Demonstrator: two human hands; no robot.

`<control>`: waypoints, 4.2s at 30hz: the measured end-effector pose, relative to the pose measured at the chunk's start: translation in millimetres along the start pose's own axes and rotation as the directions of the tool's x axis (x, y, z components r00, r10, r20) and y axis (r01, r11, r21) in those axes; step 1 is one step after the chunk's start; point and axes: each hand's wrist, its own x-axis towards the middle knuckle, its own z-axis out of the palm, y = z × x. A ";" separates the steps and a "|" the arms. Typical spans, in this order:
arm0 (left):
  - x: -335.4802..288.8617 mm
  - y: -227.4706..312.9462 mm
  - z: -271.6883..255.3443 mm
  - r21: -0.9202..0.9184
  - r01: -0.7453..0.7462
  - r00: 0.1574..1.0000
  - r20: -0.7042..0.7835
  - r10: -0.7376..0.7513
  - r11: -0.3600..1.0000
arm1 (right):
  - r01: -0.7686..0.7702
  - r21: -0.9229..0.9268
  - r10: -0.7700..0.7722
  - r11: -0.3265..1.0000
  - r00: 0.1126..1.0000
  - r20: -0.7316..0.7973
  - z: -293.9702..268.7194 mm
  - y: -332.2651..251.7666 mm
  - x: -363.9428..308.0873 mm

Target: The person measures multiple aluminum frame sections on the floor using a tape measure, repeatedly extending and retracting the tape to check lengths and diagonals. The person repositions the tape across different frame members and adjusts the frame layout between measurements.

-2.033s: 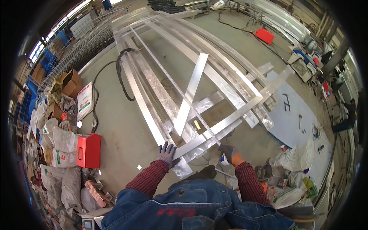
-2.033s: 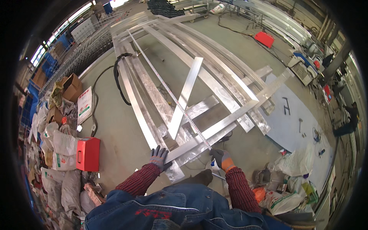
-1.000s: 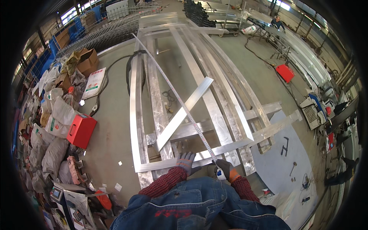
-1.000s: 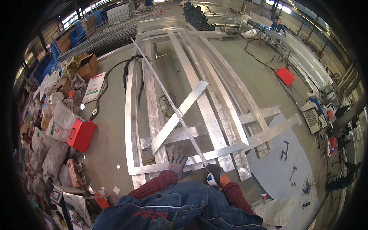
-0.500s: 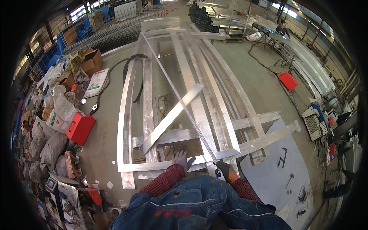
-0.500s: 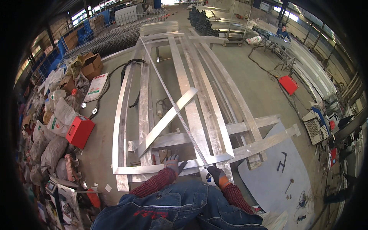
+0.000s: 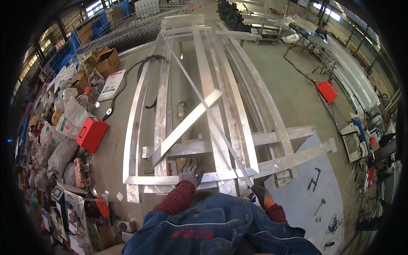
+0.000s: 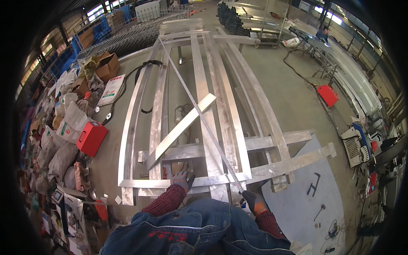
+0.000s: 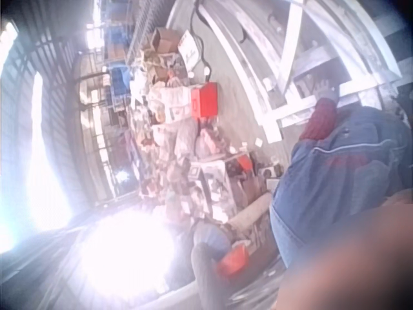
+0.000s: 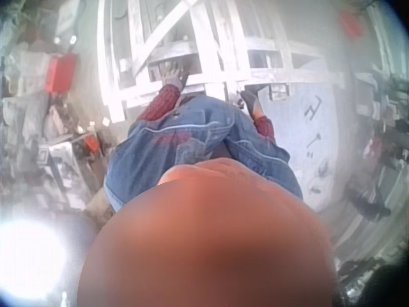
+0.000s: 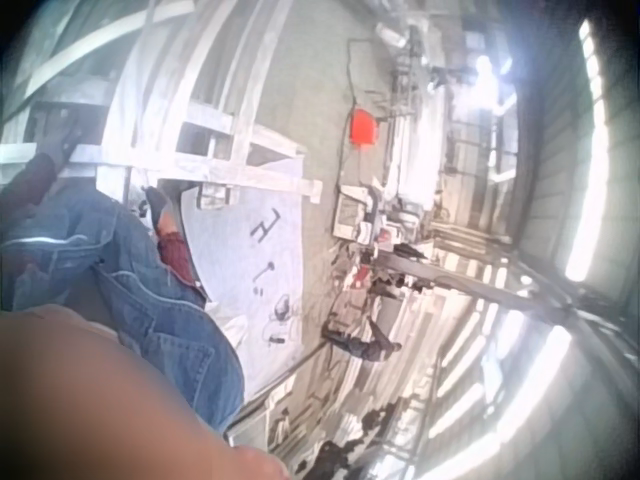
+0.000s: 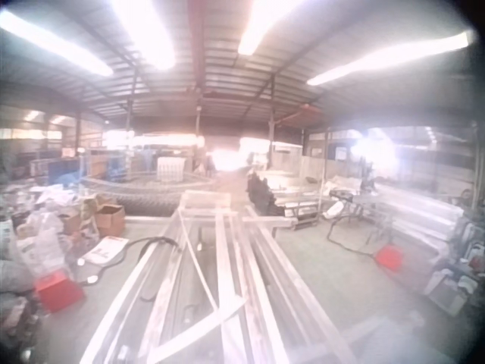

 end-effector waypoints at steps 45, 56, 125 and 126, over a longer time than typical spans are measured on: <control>34.8 84.6 41.2 0.011 0.225 0.973 0.052 -0.225 0.974 | 0.058 -0.330 -0.112 0.942 0.983 -0.144 -74.4 126.5 -8.1; 33.4 102.1 41.8 0.025 0.216 0.976 0.020 -0.216 0.976 | -0.449 0.222 0.472 0.866 0.880 -0.060 -46.0 110.9 -11.7; 29.0 110.1 34.0 0.011 0.253 0.965 0.064 -0.253 0.967 | -0.448 0.303 0.475 0.841 0.880 -0.016 -33.2 127.8 -11.4; 29.1 110.7 33.6 0.012 0.263 0.963 0.063 -0.264 0.965 | -0.446 0.295 0.472 0.845 0.881 -0.021 -33.1 127.9 -11.4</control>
